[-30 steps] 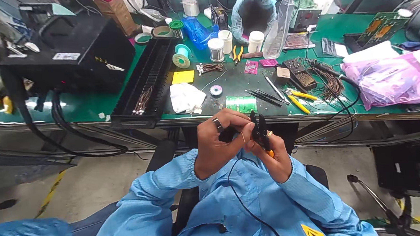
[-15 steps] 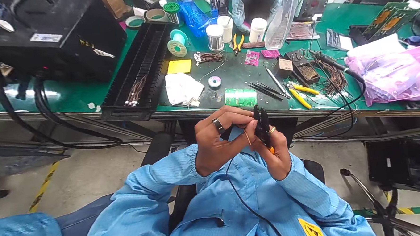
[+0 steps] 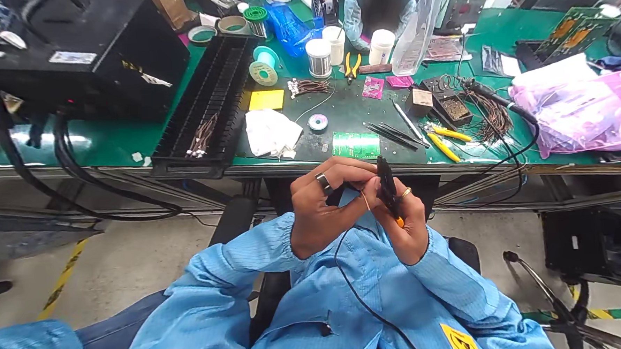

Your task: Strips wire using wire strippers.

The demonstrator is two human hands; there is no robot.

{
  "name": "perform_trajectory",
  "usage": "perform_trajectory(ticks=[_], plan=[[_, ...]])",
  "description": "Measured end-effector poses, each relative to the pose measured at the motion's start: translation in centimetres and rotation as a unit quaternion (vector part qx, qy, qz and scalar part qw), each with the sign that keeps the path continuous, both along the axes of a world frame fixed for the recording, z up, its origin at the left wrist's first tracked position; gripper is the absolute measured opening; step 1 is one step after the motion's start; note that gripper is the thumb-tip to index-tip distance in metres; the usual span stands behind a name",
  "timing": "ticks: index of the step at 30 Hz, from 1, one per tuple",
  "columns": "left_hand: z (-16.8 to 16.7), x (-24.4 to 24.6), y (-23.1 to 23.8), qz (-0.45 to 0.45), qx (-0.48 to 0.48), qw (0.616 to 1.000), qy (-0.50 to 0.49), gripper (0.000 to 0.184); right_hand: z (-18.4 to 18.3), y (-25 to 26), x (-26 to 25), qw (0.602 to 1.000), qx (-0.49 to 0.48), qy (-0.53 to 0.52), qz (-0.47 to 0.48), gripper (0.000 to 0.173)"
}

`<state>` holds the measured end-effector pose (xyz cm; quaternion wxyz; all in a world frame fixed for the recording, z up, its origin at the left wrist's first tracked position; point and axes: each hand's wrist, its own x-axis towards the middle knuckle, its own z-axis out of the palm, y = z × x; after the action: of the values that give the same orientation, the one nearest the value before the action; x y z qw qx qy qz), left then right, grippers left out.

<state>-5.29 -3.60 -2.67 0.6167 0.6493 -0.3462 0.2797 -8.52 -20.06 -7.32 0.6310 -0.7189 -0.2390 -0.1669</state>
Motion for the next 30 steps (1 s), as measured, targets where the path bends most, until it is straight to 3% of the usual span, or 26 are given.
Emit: perform_trajectory(ticks=[6,12,16,19,22,27,30], plan=[[-0.1,0.3,-0.1,-0.015,-0.004,1.000,0.014,0.006,0.0,-0.2,0.2,0.999,-0.015,-0.006,-0.031,0.018],[0.4,0.9,0.8,-0.016,0.079,0.996,0.032,0.014,0.2,-1.4,1.0,0.997,-0.047,-0.018,-0.054,0.019],[0.7,1.1,1.1,-0.007,0.073,0.996,0.054,0.011,0.6,-2.0,1.4,0.997,-0.058,0.007,-0.058,0.023],[1.2,1.0,1.7,-0.011,0.052,0.995,0.083,0.008,1.1,-4.3,2.6,0.991,0.053,0.053,-0.110,0.020],[2.5,0.6,2.4,-0.027,0.024,0.996,0.081,0.005,2.4,-8.4,4.0,0.975,0.117,-0.006,-0.189,0.022],[3.4,0.6,2.8,-0.096,0.037,0.989,0.106,0.011,1.8,-5.3,2.5,0.991,-0.015,-0.109,-0.072,0.022],[3.5,0.7,3.1,-0.169,0.047,0.975,0.135,0.021,1.3,-4.8,2.9,0.992,-0.023,-0.116,-0.032,0.022]])
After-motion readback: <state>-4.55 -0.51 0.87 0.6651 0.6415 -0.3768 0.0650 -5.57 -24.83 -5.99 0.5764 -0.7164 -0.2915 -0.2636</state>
